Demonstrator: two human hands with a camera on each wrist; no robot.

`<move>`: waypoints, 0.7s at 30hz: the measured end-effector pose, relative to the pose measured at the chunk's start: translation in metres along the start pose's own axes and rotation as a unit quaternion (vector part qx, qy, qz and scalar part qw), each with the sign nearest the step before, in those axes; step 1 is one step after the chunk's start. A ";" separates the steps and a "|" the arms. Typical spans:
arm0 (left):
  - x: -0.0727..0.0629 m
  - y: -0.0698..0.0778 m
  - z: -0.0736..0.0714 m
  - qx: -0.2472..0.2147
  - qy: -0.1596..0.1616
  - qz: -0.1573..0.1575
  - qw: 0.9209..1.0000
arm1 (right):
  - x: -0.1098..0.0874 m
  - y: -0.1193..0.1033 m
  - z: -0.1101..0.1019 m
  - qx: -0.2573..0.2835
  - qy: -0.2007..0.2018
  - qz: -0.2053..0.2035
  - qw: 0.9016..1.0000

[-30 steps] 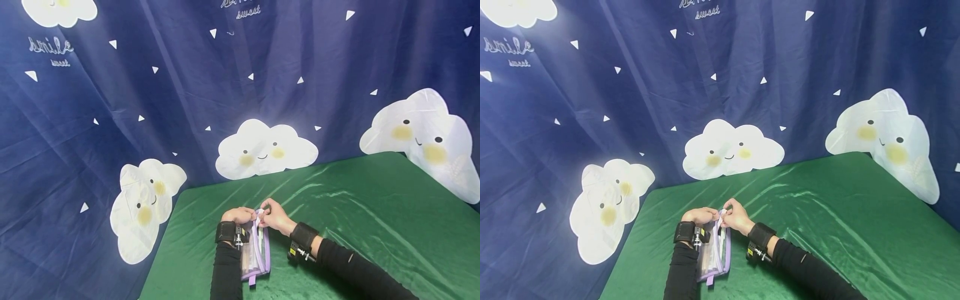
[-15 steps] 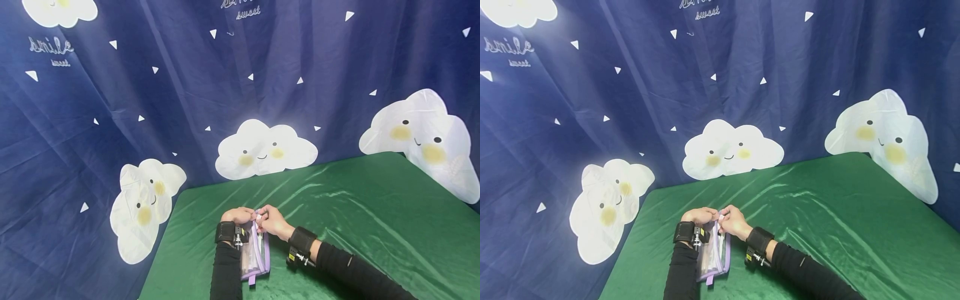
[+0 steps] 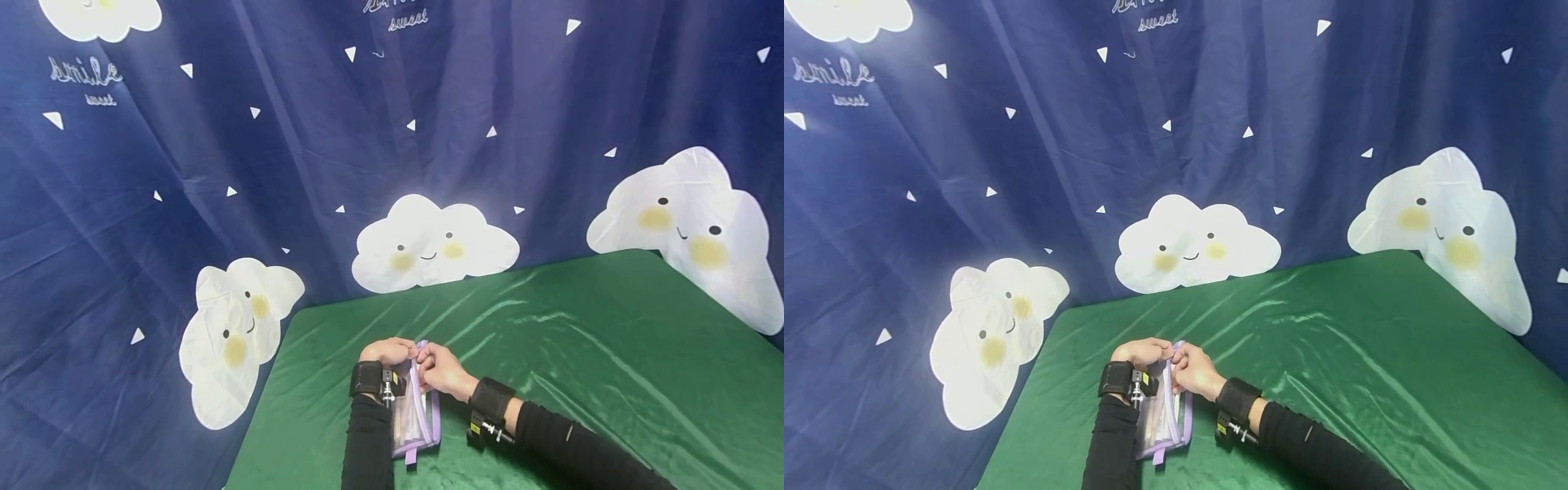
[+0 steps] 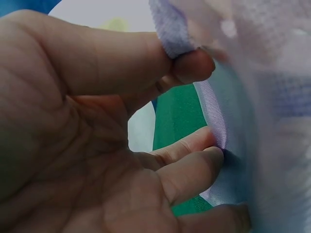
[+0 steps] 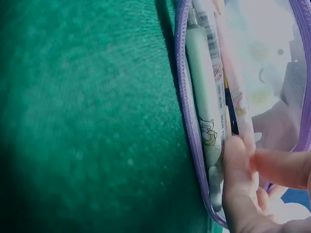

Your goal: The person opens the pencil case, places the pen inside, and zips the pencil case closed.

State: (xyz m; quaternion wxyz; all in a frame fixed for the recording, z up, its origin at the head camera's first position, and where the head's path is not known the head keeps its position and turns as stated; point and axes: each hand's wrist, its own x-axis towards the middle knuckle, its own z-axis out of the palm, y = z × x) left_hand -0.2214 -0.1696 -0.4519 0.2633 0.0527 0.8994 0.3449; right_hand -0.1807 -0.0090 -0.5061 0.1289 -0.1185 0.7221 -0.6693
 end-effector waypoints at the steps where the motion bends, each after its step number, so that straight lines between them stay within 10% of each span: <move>1: 0.001 -0.001 0.001 -0.008 0.000 -0.001 1.000 | -0.001 -0.001 0.001 -0.008 -0.001 -0.004 1.000; 21: -0.001 0.003 0.001 0.014 0.013 -0.021 1.000 | -0.003 0.003 0.006 -0.082 -0.018 -0.034 0.996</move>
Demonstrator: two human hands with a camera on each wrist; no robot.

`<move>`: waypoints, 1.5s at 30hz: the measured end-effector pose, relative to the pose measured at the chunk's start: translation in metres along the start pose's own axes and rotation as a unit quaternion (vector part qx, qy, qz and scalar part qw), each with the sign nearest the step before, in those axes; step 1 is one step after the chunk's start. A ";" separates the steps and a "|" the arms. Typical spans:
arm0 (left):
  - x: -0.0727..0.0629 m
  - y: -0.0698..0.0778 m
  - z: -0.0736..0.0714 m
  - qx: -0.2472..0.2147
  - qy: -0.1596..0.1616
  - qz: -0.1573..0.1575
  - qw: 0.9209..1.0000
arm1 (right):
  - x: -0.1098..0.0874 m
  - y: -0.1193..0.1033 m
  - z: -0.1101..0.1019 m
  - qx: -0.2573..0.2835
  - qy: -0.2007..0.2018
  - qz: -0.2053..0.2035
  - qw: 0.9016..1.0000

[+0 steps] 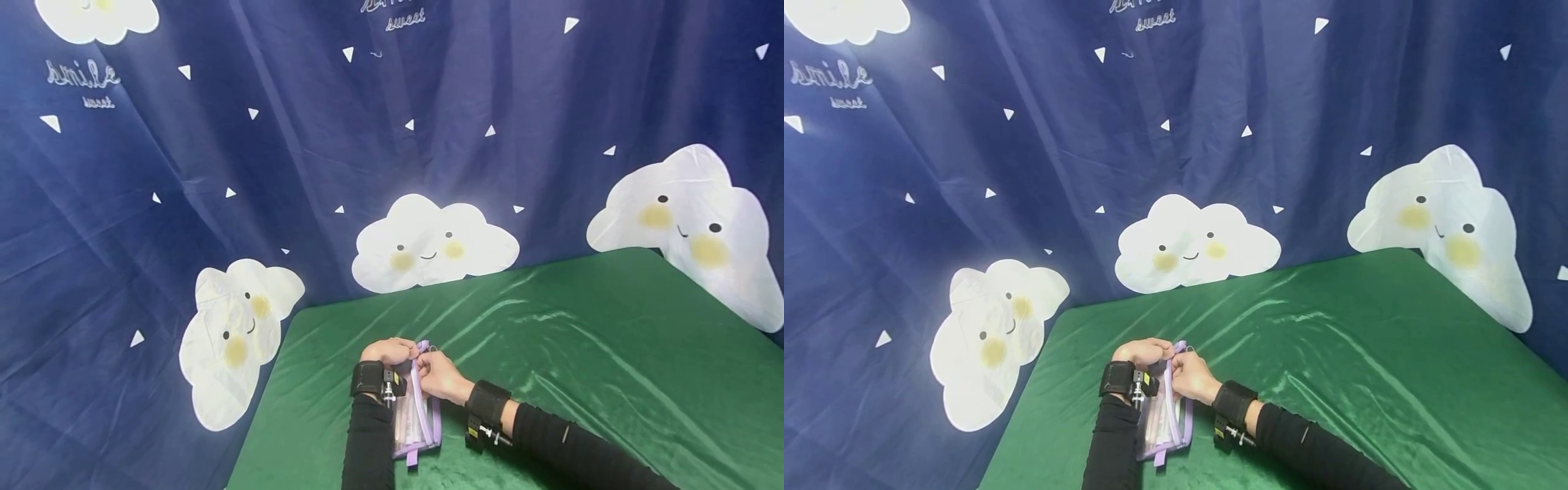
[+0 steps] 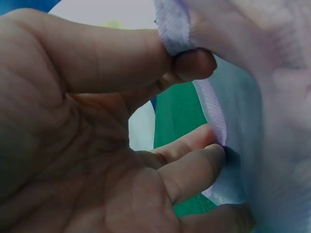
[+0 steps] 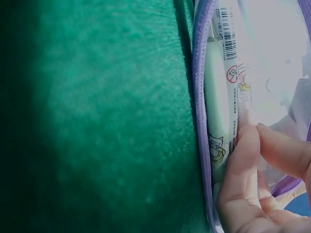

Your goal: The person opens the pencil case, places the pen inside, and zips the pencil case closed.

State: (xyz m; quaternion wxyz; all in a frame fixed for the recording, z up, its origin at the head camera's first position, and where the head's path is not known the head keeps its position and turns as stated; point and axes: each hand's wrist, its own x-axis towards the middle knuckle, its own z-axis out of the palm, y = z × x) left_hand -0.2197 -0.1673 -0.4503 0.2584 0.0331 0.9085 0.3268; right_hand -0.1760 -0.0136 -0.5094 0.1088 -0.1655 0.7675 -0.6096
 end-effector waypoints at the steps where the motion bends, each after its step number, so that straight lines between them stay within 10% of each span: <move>1: 0.000 0.000 0.000 0.003 0.000 0.001 1.000 | 0.000 0.000 0.000 0.001 -0.001 0.000 1.000; 30: 0.004 -0.003 -0.002 0.036 -0.017 0.023 0.999 | -0.003 -0.003 -0.004 -0.077 -0.096 -0.038 0.992; 45: -0.005 0.004 0.005 0.020 -0.001 0.038 0.999 | -0.002 -0.001 -0.019 0.110 -0.191 0.022 0.975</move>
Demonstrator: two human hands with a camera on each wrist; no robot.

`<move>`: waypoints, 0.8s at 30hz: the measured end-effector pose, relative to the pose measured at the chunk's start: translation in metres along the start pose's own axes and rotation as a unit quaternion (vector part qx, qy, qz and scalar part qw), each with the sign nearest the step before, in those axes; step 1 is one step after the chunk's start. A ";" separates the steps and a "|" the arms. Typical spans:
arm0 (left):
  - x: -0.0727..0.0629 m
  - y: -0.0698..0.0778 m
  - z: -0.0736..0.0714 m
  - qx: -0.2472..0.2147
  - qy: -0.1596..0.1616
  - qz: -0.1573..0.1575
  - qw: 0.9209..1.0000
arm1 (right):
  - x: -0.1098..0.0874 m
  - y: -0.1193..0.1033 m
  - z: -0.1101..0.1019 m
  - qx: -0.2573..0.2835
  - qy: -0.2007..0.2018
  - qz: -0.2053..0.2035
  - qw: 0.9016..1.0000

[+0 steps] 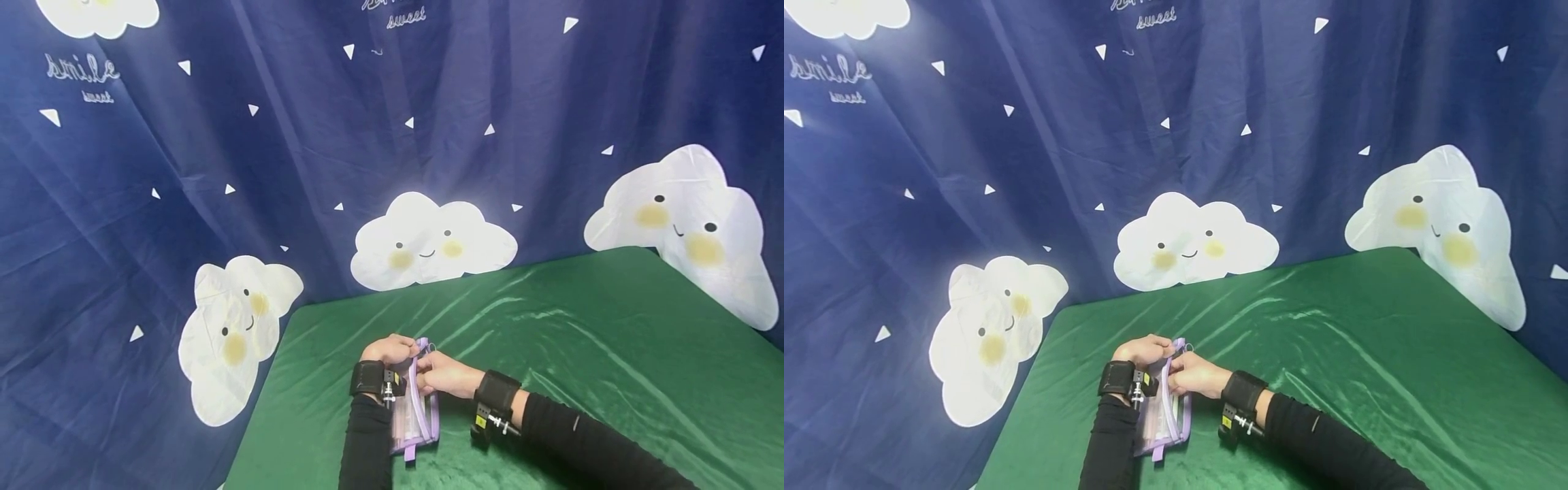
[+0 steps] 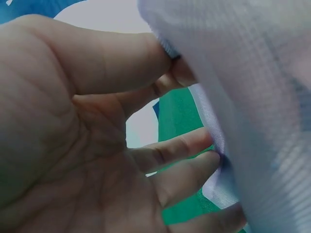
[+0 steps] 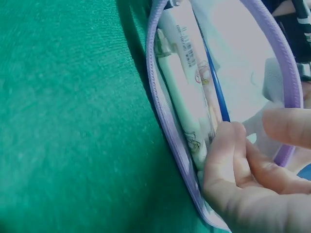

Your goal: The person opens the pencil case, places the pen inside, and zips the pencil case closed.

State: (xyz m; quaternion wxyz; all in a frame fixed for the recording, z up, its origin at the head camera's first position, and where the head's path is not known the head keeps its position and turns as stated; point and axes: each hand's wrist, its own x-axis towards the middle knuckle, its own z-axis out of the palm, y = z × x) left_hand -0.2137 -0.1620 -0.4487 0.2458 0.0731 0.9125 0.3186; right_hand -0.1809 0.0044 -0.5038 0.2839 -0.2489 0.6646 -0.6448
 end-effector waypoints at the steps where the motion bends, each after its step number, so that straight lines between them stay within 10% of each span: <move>1: -0.001 0.002 0.000 0.004 0.004 0.000 1.000 | 0.000 -0.001 -0.002 0.000 -0.006 -0.003 1.000; 17: 0.005 0.005 0.008 0.114 0.062 -0.015 0.991 | -0.006 -0.028 -0.040 -0.122 0.026 -0.005 0.992; 24: 0.004 0.002 0.017 0.138 0.046 0.002 0.989 | -0.003 -0.043 -0.065 -0.219 0.105 -0.022 0.970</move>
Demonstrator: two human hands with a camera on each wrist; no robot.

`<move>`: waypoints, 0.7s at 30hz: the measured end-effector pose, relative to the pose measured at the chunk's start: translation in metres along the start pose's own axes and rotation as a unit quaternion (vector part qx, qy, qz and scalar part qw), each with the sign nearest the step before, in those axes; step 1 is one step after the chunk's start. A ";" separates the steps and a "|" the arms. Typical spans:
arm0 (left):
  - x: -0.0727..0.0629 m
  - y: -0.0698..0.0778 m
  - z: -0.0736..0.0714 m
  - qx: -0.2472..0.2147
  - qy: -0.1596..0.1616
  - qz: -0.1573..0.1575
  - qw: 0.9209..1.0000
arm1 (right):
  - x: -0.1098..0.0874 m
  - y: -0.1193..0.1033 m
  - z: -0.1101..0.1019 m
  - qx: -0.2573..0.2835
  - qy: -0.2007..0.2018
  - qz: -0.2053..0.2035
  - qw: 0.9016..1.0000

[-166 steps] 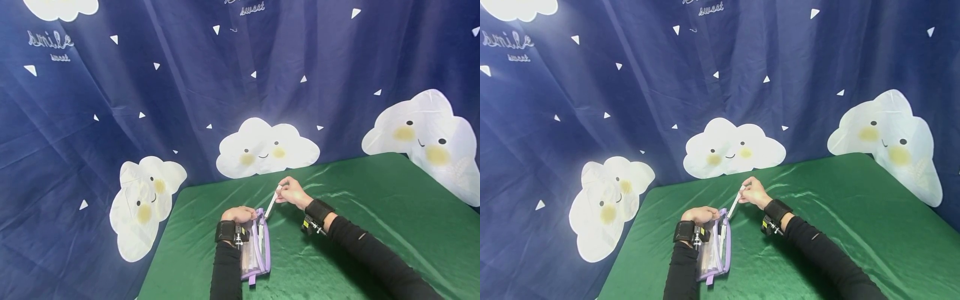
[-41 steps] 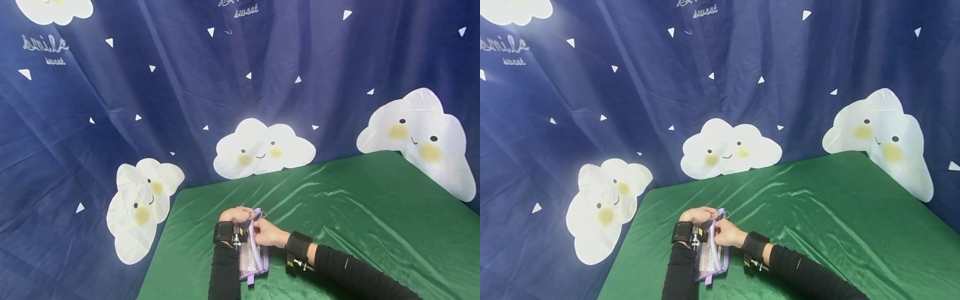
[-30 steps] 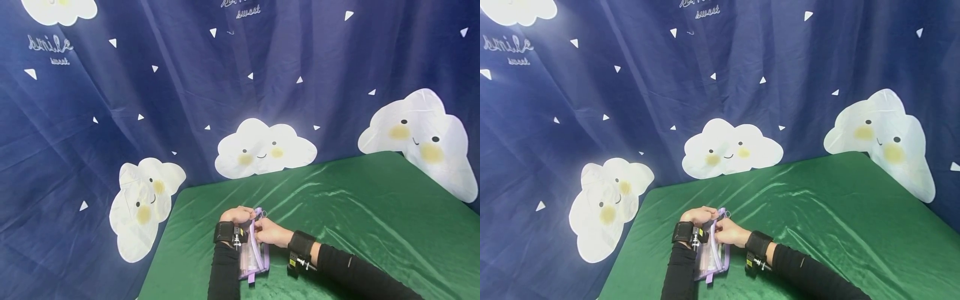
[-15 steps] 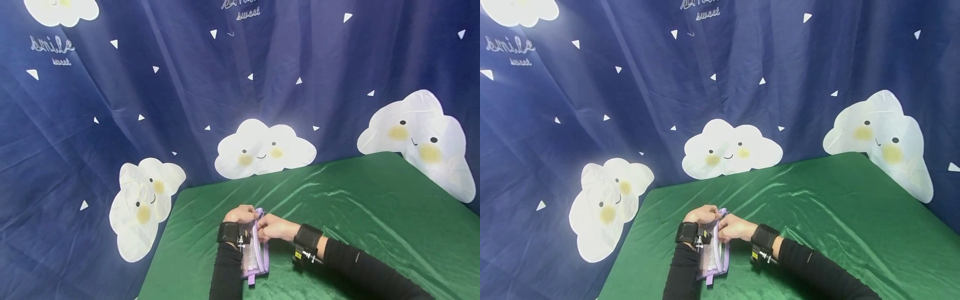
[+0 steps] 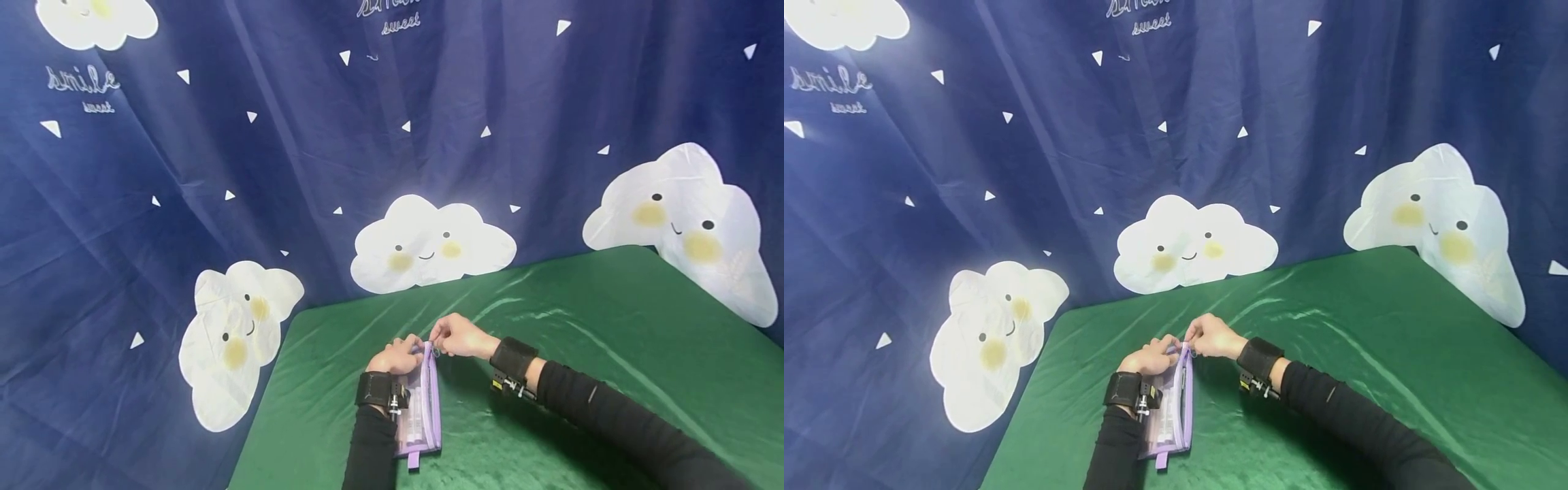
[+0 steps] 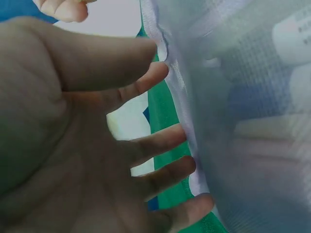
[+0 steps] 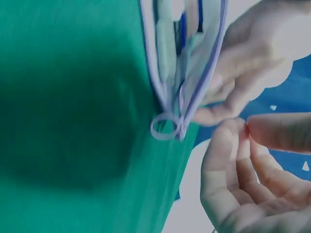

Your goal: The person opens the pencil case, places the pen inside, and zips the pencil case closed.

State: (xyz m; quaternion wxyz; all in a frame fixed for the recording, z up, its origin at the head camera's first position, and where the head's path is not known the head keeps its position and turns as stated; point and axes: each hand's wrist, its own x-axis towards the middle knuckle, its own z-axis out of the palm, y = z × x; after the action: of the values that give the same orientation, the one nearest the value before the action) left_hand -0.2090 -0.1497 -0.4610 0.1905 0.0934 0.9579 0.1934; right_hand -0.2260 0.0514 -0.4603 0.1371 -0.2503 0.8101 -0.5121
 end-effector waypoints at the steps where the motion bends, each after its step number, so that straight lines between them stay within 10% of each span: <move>1: 0.000 0.001 0.001 0.004 -0.005 0.001 1.000 | 0.002 0.001 -0.003 -0.014 0.013 0.004 1.000; 8: 0.006 -0.002 0.010 0.041 -0.022 -0.011 0.999 | 0.014 0.008 -0.017 -0.106 0.064 0.007 0.992; 21: 0.001 0.010 0.004 0.063 -0.047 -0.030 0.996 | 0.027 0.011 -0.016 -0.216 0.018 -0.017 0.976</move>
State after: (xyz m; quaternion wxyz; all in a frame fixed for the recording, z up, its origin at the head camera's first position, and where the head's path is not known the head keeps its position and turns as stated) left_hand -0.2068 -0.1391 -0.4605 0.2345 0.0849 0.9606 0.1227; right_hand -0.2595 0.0529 -0.4620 0.0566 -0.2788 0.8994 -0.3318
